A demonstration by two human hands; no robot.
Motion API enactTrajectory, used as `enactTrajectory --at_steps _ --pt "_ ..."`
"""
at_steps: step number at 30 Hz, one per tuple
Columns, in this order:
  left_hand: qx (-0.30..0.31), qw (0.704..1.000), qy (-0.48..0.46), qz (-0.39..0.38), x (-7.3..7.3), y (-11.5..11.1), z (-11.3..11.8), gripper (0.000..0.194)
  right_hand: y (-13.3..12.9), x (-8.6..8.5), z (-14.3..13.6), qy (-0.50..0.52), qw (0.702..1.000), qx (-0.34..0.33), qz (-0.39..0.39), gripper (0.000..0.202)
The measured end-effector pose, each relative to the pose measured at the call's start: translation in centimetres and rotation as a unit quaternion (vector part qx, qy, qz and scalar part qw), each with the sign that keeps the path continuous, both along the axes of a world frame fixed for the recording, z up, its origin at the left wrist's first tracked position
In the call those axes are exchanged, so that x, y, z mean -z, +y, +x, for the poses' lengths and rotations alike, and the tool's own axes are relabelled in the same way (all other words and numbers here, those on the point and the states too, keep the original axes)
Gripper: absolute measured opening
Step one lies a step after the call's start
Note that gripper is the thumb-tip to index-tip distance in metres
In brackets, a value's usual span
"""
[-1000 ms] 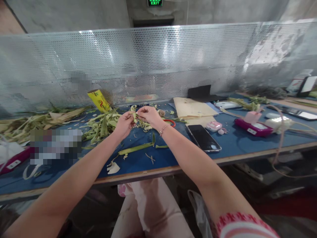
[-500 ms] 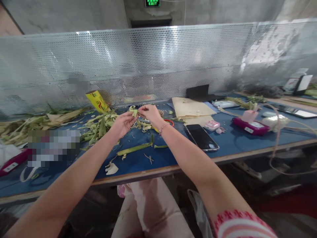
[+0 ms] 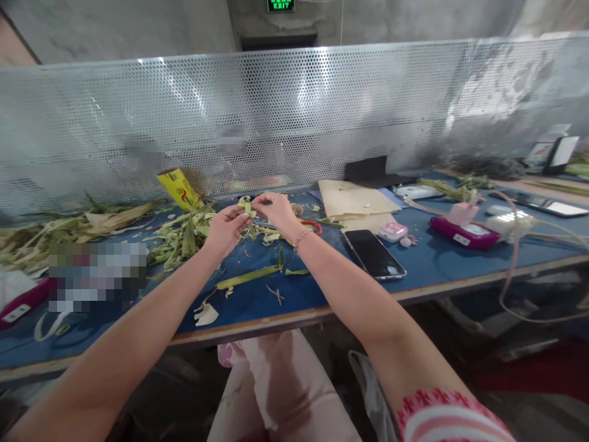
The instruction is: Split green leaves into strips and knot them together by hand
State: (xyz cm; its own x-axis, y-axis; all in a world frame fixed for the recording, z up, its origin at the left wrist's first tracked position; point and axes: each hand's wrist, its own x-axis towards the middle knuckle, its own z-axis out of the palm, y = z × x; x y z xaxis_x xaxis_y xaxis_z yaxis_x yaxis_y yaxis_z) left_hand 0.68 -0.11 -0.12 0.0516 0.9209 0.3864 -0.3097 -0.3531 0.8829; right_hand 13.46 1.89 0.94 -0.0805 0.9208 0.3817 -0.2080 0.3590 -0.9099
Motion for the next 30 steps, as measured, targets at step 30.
enactTrajectory --at_steps 30 --pt "-0.098 0.994 -0.017 0.039 -0.7 -0.5 0.4 0.027 -1.9 -1.1 -0.3 0.028 0.998 -0.058 0.001 0.013"
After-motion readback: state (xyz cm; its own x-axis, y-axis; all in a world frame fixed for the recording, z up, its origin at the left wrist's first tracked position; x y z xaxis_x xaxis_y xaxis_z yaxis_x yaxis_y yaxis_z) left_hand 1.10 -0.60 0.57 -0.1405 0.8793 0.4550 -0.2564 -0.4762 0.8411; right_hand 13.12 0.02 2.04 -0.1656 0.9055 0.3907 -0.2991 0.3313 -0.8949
